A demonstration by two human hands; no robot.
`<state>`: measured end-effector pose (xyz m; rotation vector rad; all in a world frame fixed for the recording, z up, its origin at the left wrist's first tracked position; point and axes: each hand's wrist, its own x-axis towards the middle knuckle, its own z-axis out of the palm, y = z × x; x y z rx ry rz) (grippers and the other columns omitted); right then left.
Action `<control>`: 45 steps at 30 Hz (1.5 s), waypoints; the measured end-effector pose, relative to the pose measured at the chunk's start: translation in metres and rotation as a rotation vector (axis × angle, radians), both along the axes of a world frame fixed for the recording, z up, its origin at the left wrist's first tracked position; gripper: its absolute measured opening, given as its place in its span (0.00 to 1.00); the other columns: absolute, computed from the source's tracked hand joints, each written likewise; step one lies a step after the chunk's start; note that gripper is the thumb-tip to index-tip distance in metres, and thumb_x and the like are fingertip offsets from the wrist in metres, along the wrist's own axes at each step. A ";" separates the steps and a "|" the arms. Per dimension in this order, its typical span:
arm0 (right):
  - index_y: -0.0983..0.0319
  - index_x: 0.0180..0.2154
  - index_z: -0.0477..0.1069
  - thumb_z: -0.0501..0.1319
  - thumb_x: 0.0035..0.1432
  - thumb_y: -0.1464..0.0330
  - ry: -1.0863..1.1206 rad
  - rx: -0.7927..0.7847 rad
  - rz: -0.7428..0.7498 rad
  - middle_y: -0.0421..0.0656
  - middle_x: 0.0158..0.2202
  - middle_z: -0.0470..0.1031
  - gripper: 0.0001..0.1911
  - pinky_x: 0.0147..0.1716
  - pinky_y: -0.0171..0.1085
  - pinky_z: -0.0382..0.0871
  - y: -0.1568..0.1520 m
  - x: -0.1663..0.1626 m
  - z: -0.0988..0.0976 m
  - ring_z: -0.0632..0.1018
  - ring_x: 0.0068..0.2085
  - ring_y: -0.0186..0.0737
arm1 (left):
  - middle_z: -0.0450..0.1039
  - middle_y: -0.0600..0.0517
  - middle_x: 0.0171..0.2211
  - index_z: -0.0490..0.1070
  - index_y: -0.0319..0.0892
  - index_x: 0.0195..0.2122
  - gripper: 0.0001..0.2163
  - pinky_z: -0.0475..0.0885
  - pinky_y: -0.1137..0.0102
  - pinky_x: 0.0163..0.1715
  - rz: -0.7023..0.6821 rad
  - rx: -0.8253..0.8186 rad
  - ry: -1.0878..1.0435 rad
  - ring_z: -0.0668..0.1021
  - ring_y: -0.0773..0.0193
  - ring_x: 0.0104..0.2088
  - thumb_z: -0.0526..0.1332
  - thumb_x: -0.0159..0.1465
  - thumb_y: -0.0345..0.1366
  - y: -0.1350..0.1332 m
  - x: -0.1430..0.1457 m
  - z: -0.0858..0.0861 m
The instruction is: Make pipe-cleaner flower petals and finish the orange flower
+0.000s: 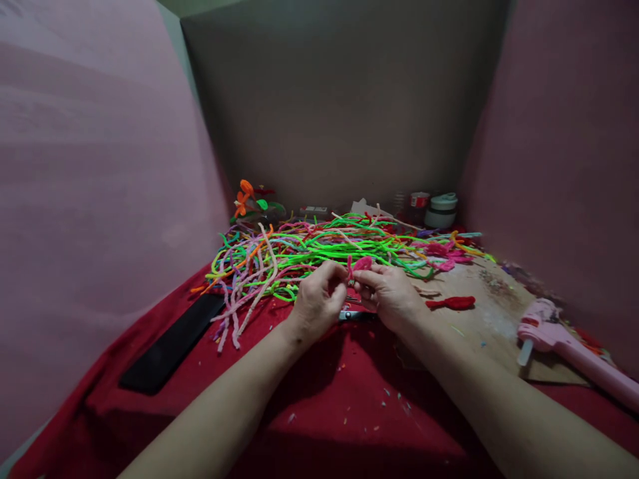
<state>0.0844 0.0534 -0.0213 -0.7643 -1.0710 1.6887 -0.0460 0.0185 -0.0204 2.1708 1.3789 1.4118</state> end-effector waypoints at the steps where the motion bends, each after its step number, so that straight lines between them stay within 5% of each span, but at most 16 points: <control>1: 0.64 0.20 0.65 0.64 0.37 0.68 0.001 -0.006 -0.009 0.36 0.15 0.65 0.08 0.12 0.28 0.48 0.000 0.000 0.000 0.60 0.14 0.25 | 0.68 0.53 0.27 0.66 0.41 0.32 0.03 0.66 0.73 0.30 -0.008 -0.092 -0.138 0.71 0.68 0.27 0.55 0.57 0.31 0.000 0.001 0.002; 5: 0.64 0.22 0.65 0.64 0.38 0.67 0.014 -0.011 0.019 0.35 0.15 0.65 0.09 0.12 0.28 0.48 0.001 0.000 -0.002 0.60 0.14 0.25 | 0.69 0.54 0.26 0.67 0.40 0.29 0.02 0.66 0.74 0.29 -0.034 -0.220 -0.286 0.71 0.69 0.27 0.57 0.55 0.31 0.001 0.004 0.004; 13: 0.64 0.17 0.62 0.64 0.37 0.69 0.001 0.003 0.044 0.33 0.12 0.59 0.10 0.11 0.28 0.42 0.000 0.000 -0.003 0.56 0.13 0.23 | 0.70 0.48 0.34 0.70 0.41 0.37 0.10 0.65 0.71 0.38 -0.049 0.145 0.304 0.71 0.65 0.36 0.50 0.62 0.32 0.001 -0.008 -0.002; 16: 0.63 0.16 0.60 0.64 0.36 0.70 0.013 0.002 0.041 0.31 0.11 0.56 0.12 0.12 0.29 0.41 0.000 0.000 -0.003 0.54 0.13 0.23 | 0.70 0.46 0.37 0.71 0.41 0.38 0.10 0.64 0.67 0.42 -0.088 0.160 0.411 0.71 0.62 0.39 0.51 0.61 0.34 0.000 -0.008 0.001; 22: 0.63 0.20 0.64 0.62 0.42 0.67 -0.130 0.166 -0.033 0.32 0.14 0.58 0.08 0.15 0.30 0.45 -0.003 0.000 0.000 0.54 0.15 0.24 | 0.68 0.53 0.23 0.68 0.39 0.31 0.10 0.67 0.73 0.25 -0.163 -0.421 -0.343 0.71 0.69 0.23 0.57 0.57 0.42 0.002 -0.007 0.014; 28: 0.63 0.21 0.67 0.57 0.51 0.62 -0.479 0.619 -0.226 0.37 0.19 0.62 0.13 0.24 0.32 0.53 -0.010 0.000 0.001 0.60 0.23 0.30 | 0.61 0.56 0.16 0.66 0.37 0.21 0.12 0.54 0.76 0.16 -0.311 -0.748 -0.477 0.60 0.76 0.15 0.61 0.52 0.42 0.004 -0.017 0.017; 31: 0.62 0.20 0.65 0.55 0.53 0.65 -0.580 0.732 -0.335 0.38 0.18 0.61 0.12 0.25 0.33 0.53 -0.015 0.000 0.001 0.59 0.23 0.31 | 0.60 0.57 0.16 0.66 0.38 0.22 0.11 0.53 0.75 0.17 -0.198 -0.639 -0.341 0.59 0.75 0.15 0.59 0.54 0.41 0.001 -0.013 0.016; 34: 0.61 0.20 0.63 0.55 0.52 0.67 -0.599 0.743 -0.419 0.37 0.18 0.60 0.10 0.26 0.34 0.53 -0.017 -0.001 0.001 0.59 0.23 0.31 | 0.65 0.53 0.20 0.68 0.39 0.24 0.08 0.58 0.73 0.23 0.036 -0.234 0.077 0.65 0.70 0.21 0.55 0.57 0.36 -0.003 -0.004 0.013; 39: 0.61 0.17 0.57 0.58 0.43 0.68 -0.330 0.335 -0.250 0.33 0.14 0.53 0.11 0.18 0.32 0.49 -0.012 -0.004 0.001 0.54 0.18 0.28 | 0.68 0.47 0.25 0.69 0.39 0.30 0.12 0.60 0.67 0.33 0.222 0.331 0.799 0.69 0.62 0.29 0.48 0.63 0.32 -0.009 0.005 0.007; 42: 0.60 0.16 0.52 0.59 0.40 0.68 -0.198 0.105 -0.125 0.30 0.12 0.48 0.14 0.14 0.32 0.41 -0.007 -0.004 -0.001 0.49 0.14 0.26 | 0.69 0.44 0.30 0.69 0.39 0.31 0.11 0.62 0.64 0.36 0.241 0.346 0.773 0.70 0.59 0.34 0.48 0.63 0.32 -0.007 0.004 0.005; 45: 0.61 0.18 0.60 0.59 0.41 0.67 -0.233 0.213 -0.131 0.31 0.13 0.52 0.09 0.15 0.31 0.44 -0.002 -0.002 -0.002 0.52 0.15 0.26 | 0.71 0.45 0.36 0.70 0.40 0.34 0.09 0.64 0.65 0.39 0.128 0.079 0.396 0.71 0.59 0.38 0.52 0.61 0.35 -0.001 0.002 0.008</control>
